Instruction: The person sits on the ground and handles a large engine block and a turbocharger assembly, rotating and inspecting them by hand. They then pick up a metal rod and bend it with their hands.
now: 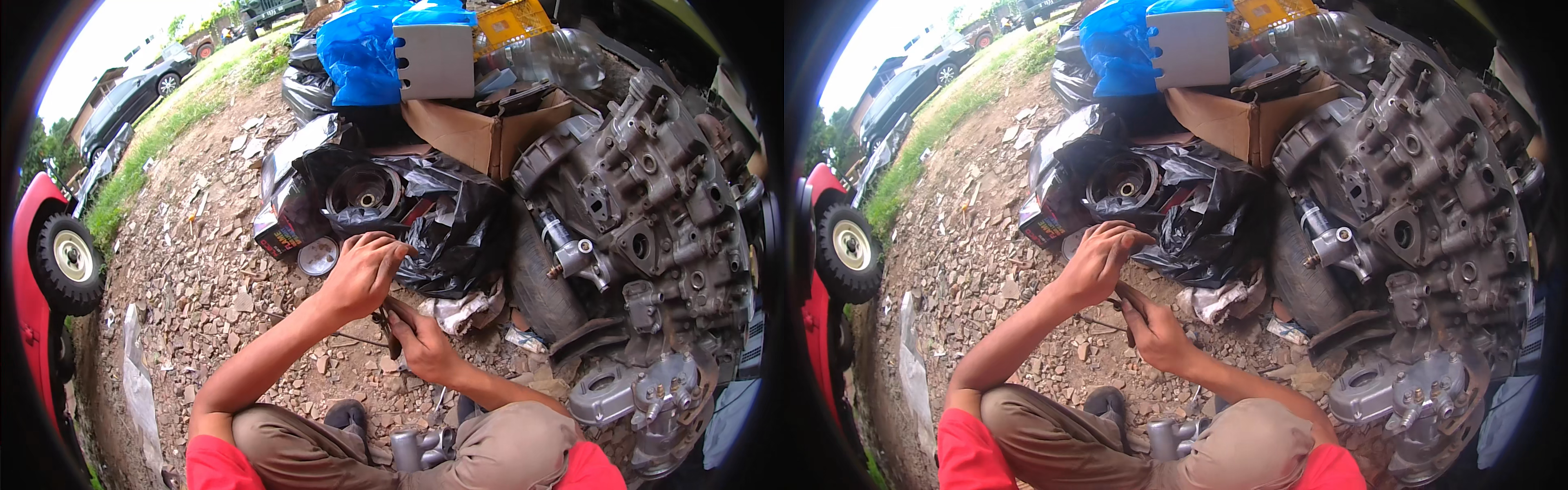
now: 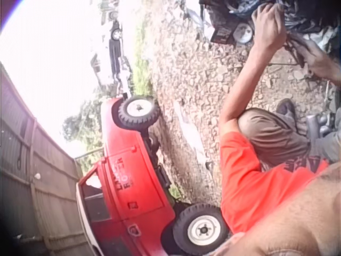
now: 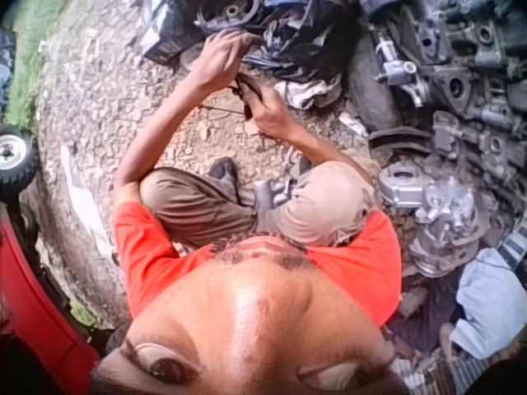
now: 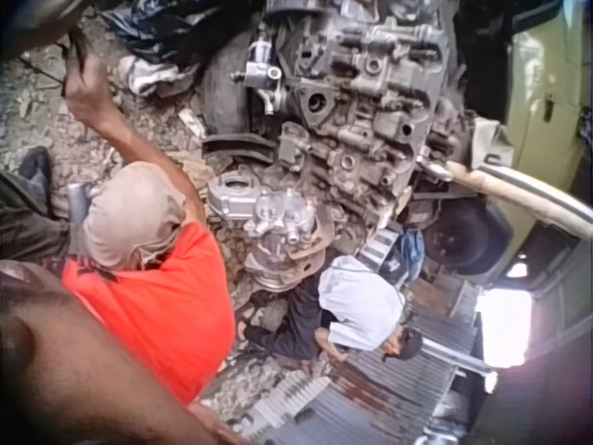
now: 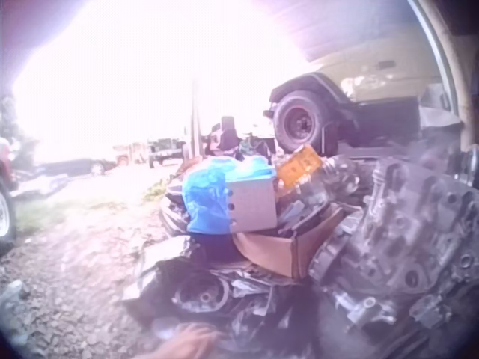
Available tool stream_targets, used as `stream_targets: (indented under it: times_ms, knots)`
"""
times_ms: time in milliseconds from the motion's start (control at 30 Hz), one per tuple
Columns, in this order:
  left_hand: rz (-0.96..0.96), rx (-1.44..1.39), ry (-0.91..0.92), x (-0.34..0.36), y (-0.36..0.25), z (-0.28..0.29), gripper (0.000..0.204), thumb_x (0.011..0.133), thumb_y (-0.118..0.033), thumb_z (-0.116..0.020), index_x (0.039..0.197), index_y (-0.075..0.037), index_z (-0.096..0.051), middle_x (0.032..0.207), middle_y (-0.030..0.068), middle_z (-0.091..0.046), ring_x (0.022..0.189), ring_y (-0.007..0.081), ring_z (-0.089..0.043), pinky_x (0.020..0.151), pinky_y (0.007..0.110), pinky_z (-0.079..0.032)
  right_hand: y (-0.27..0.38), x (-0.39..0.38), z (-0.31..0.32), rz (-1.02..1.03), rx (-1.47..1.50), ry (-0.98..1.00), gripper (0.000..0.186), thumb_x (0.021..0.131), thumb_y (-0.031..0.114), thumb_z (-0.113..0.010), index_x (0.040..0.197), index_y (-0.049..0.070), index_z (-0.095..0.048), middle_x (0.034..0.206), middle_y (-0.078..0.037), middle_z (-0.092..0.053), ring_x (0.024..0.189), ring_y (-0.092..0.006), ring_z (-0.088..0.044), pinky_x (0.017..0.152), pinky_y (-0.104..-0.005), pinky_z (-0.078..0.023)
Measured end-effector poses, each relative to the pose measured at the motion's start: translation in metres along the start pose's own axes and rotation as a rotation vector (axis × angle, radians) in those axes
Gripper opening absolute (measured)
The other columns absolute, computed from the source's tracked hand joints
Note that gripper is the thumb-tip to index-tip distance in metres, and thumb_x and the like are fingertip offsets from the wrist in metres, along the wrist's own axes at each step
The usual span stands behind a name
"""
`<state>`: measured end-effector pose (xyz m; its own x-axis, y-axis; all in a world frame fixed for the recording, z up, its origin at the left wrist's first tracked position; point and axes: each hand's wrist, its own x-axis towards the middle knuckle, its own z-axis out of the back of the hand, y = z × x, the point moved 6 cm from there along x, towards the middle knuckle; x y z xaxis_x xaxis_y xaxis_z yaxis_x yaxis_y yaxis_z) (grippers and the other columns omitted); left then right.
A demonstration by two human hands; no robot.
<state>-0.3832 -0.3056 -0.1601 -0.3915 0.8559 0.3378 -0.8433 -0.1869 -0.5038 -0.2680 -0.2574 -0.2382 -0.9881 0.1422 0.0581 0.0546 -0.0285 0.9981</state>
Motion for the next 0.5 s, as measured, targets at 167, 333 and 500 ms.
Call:
stream_targets:
  times_ms: [167, 333, 500]
  knots:
    - [0.025, -0.046, -0.02, 0.002, 0.003, 0.004, 0.053, 0.107, -0.035, -0.026, 0.112, -0.006, -0.069, 0.115, 0.0157, -0.066, 0.121, 0.0323, -0.054, 0.106, 0.044, -0.033, -0.012, 0.004, 0.001, -0.005, -0.073, -0.012, 0.042, 0.104, 0.023, -0.044, 0.137, -0.003, -0.051, 0.072, -0.006, -0.057, 0.061, -0.0122, -0.057, 0.059, -0.0308, -0.047]
    - [0.002, -0.056, -0.01, 0.005, -0.01, -0.001, 0.053, 0.107, -0.035, -0.025, 0.111, -0.005, -0.07, 0.116, 0.0156, -0.066, 0.121, 0.0311, -0.054, 0.104, 0.043, -0.034, 0.003, 0.002, 0.005, -0.033, 0.023, -0.026, 0.04, 0.104, 0.02, -0.043, 0.136, -0.003, -0.053, 0.076, -0.004, -0.059, 0.063, -0.0115, -0.057, 0.058, -0.0296, -0.048]
    - [0.007, -0.089, 0.007, 0.002, -0.017, -0.002, 0.054, 0.107, -0.036, -0.026, 0.112, -0.004, -0.069, 0.115, 0.0163, -0.067, 0.122, 0.0317, -0.053, 0.105, 0.044, -0.034, 0.003, -0.001, 0.005, 0.016, 0.24, -0.047, 0.038, 0.104, 0.017, -0.042, 0.132, -0.006, -0.053, 0.081, -0.004, -0.058, 0.065, -0.0099, -0.056, 0.061, -0.0273, -0.048]
